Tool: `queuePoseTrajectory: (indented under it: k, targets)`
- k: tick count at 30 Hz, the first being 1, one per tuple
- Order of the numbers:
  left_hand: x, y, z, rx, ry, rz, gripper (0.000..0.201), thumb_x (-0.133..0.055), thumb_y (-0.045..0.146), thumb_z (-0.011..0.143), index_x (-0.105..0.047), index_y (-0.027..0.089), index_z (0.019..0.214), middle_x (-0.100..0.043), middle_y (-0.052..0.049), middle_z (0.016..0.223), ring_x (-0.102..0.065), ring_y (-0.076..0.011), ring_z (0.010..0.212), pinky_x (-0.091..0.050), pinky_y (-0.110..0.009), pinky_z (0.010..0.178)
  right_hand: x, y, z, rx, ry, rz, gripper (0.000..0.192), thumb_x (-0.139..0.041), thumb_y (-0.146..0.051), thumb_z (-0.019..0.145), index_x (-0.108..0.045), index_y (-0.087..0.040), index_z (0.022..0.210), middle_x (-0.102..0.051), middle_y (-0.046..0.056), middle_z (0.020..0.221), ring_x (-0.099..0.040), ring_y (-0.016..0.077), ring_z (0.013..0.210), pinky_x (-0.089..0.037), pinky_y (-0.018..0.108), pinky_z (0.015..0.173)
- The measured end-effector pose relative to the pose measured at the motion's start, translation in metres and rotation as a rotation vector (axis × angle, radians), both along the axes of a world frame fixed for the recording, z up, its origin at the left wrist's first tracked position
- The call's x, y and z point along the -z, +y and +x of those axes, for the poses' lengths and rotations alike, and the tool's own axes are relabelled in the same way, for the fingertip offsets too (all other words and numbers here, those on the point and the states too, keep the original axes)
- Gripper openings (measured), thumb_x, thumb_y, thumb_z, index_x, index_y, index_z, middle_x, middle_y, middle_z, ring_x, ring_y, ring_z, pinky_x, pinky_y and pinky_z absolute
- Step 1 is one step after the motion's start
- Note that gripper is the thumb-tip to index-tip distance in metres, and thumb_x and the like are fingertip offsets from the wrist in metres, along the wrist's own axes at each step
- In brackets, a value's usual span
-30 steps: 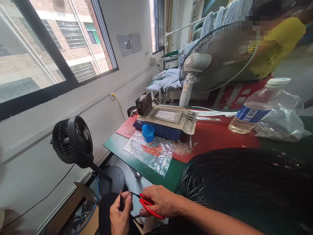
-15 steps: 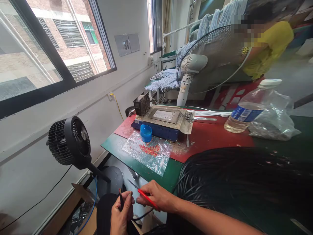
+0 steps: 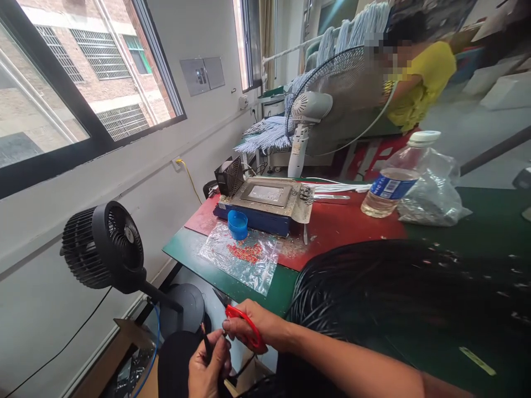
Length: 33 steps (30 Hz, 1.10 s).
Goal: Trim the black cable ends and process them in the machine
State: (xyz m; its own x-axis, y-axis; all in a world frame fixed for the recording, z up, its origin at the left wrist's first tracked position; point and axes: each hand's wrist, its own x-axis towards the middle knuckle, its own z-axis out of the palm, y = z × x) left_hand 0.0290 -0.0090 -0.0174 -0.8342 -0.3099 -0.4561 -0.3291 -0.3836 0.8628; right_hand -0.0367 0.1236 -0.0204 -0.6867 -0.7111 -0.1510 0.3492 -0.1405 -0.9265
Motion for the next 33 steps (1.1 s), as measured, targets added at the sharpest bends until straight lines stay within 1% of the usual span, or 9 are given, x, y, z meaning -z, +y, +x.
queuePoseTrajectory:
  k: [4, 7, 12, 14, 16, 20, 24, 29, 33]
  targets:
    - [0.007, -0.003, 0.001, 0.009, 0.006, -0.062, 0.04, -0.074, 0.039, 0.044, -0.066, 0.013, 0.074, -0.05, 0.006, 0.04, -0.034, 0.0001, 0.037, -0.023, -0.014, 0.038, -0.002, 0.002, 0.001, -0.003, 0.074, 0.053, 0.038, -0.062, -0.045, 0.069, -0.048, -0.013, 0.054, -0.04, -0.007, 0.044, -0.034, 0.0023, 0.037, -0.023, 0.015, 0.036]
    - [0.013, -0.006, 0.001, 0.0, -0.018, -0.071, 0.039, -0.074, 0.039, 0.046, -0.065, 0.014, 0.075, -0.045, 0.008, 0.036, -0.031, 0.0001, 0.035, -0.021, -0.014, 0.038, -0.005, 0.002, 0.002, -0.017, 0.143, 0.11, 0.039, -0.065, -0.045, 0.066, -0.048, -0.013, 0.053, -0.037, -0.008, 0.041, -0.032, 0.0017, 0.036, -0.021, 0.014, 0.034]
    - [0.012, -0.005, 0.0, 0.03, 0.009, -0.024, 0.035, -0.073, 0.037, 0.048, -0.065, 0.015, 0.074, -0.053, 0.005, 0.046, -0.032, 0.0011, 0.037, -0.02, -0.014, 0.039, -0.009, 0.002, 0.001, -0.017, -0.015, 0.008, 0.043, -0.058, -0.052, 0.069, -0.048, -0.013, 0.056, -0.039, -0.007, 0.038, -0.033, 0.0034, 0.03, -0.023, 0.016, 0.03]
    - [0.009, -0.003, 0.0, 0.045, 0.006, -0.013, 0.036, -0.073, 0.039, 0.047, -0.064, 0.014, 0.072, -0.049, 0.006, 0.042, -0.032, 0.0009, 0.035, -0.018, -0.014, 0.038, -0.009, 0.002, 0.0, -0.017, -0.033, -0.012, 0.043, -0.058, -0.053, 0.07, -0.049, -0.013, 0.055, -0.04, -0.007, 0.037, -0.033, 0.0036, 0.029, -0.023, 0.016, 0.029]
    - [0.007, -0.001, -0.001, 0.074, 0.006, -0.009, 0.037, -0.071, 0.043, 0.049, -0.062, 0.013, 0.068, -0.042, 0.008, 0.036, -0.029, 0.0007, 0.032, -0.015, -0.015, 0.038, -0.009, 0.003, 0.0, -0.04, -0.038, -0.024, 0.044, -0.06, -0.053, 0.068, -0.048, -0.013, 0.053, -0.041, -0.006, 0.038, -0.033, 0.0036, 0.029, -0.024, 0.016, 0.029]
    - [0.006, 0.001, -0.002, 0.187, 0.015, 0.04, 0.035, -0.063, 0.047, 0.057, -0.053, 0.014, 0.055, -0.032, 0.01, 0.03, -0.021, 0.0012, 0.03, -0.009, -0.016, 0.037, -0.008, 0.005, -0.001, -0.103, -0.078, -0.005, 0.045, -0.059, -0.052, 0.068, -0.048, -0.013, 0.049, -0.042, -0.005, 0.037, -0.036, 0.0054, 0.03, -0.025, 0.017, 0.028]
    - [0.006, -0.001, -0.003, 0.233, 0.007, 0.112, 0.035, -0.062, 0.046, 0.058, -0.049, 0.015, 0.052, -0.032, 0.01, 0.032, -0.019, 0.0023, 0.029, -0.007, -0.017, 0.037, -0.007, 0.006, -0.002, -0.129, -0.121, 0.015, 0.043, -0.058, -0.05, 0.071, -0.05, -0.012, 0.053, -0.045, -0.004, 0.041, -0.039, 0.0053, 0.033, -0.029, 0.017, 0.032]
    - [0.003, -0.004, -0.004, 0.331, -0.001, 0.108, 0.038, -0.058, 0.049, 0.061, -0.048, 0.015, 0.047, -0.027, 0.01, 0.028, -0.016, 0.002, 0.026, -0.005, -0.018, 0.035, -0.009, 0.006, -0.002, -0.123, -0.087, 0.047, 0.045, -0.057, -0.053, 0.07, -0.049, -0.012, 0.053, -0.044, -0.004, 0.041, -0.038, 0.0054, 0.033, -0.028, 0.017, 0.031]
    - [0.004, -0.007, -0.005, 0.361, -0.019, 0.092, 0.04, -0.058, 0.05, 0.059, -0.046, 0.016, 0.044, -0.027, 0.01, 0.027, -0.016, 0.0017, 0.025, -0.005, -0.019, 0.034, -0.012, 0.006, -0.001, -0.126, -0.081, 0.044, 0.042, -0.058, -0.051, 0.069, -0.049, -0.013, 0.053, -0.043, -0.004, 0.039, -0.036, 0.0054, 0.031, -0.025, 0.016, 0.029]
